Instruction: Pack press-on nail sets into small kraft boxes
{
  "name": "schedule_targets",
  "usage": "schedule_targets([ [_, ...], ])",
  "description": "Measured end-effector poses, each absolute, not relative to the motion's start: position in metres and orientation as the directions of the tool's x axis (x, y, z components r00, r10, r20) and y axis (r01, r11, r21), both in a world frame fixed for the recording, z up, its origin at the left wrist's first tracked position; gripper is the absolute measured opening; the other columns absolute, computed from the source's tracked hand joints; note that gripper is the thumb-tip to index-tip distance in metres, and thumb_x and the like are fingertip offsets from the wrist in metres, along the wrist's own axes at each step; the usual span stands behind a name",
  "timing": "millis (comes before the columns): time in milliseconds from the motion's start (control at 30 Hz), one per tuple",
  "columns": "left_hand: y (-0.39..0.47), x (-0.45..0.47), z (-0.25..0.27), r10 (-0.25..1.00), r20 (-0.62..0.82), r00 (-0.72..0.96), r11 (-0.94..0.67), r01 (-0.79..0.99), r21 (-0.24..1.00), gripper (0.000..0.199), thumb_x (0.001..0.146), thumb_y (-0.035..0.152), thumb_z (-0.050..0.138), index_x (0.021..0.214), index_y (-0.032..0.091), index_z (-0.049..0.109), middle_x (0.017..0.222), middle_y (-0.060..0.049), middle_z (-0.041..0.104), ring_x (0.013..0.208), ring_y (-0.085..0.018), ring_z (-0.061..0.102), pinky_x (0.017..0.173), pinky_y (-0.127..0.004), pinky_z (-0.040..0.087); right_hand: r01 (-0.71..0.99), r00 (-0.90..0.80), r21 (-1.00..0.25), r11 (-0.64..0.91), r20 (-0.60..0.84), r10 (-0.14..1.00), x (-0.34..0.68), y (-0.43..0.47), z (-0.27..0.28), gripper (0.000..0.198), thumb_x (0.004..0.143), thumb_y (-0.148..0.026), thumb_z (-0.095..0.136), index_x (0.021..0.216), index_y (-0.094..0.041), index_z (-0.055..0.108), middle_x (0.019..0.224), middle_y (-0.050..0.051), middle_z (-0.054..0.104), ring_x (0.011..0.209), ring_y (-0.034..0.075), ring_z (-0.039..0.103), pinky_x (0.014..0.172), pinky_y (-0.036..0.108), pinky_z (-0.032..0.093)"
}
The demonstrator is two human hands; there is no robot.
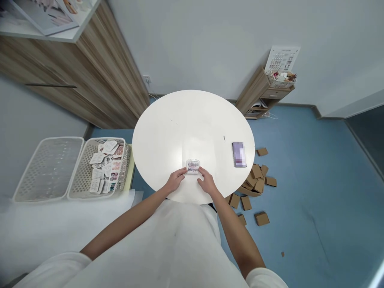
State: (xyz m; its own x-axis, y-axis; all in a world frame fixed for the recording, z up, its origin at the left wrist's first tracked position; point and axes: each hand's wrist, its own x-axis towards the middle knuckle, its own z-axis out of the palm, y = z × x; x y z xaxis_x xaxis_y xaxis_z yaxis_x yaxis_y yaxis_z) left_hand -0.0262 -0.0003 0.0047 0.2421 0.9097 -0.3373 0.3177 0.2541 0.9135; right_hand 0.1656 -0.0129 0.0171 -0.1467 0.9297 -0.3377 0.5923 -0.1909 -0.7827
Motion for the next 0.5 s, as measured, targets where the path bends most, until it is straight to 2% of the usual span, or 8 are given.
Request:
schedule_targets([
  [200, -0.009, 0.007, 0.006, 0.897, -0.398, 0.191, 0.303, 0.388, 0.870, 0.042, 0.072, 0.015, 0.041, 0.110, 0.018, 0.057, 0.129, -0.003, 0.045, 0.119, -0.020, 0.040, 0.101, -0.034, 0.031, 0.587, -0.220, -0.798, -0.136, -0.319, 0.922, 0.205, -0.011, 0.006, 0.051, 0.072, -0.013, 0.044, 0.123, -0.021, 0.044, 0.132, 0.004, 0.039, 0.119, 0.017, 0.039, 0.096, 0.033, 0.037],
  [500, -0.028, 0.040, 0.003, 0.895, -0.441, 0.068, 0.356, 0.488, 0.797, 0.039, 0.073, 0.016, 0.040, 0.107, 0.019, 0.059, 0.130, -0.003, 0.044, 0.117, -0.020, 0.043, 0.099, -0.034, 0.033, 0.616, -0.356, -0.788, -0.011, -0.291, 0.888, 0.228, -0.011, -0.010, 0.052, 0.072, -0.013, 0.044, 0.124, -0.020, 0.043, 0.129, 0.007, 0.040, 0.117, 0.019, 0.039, 0.100, 0.037, 0.032],
])
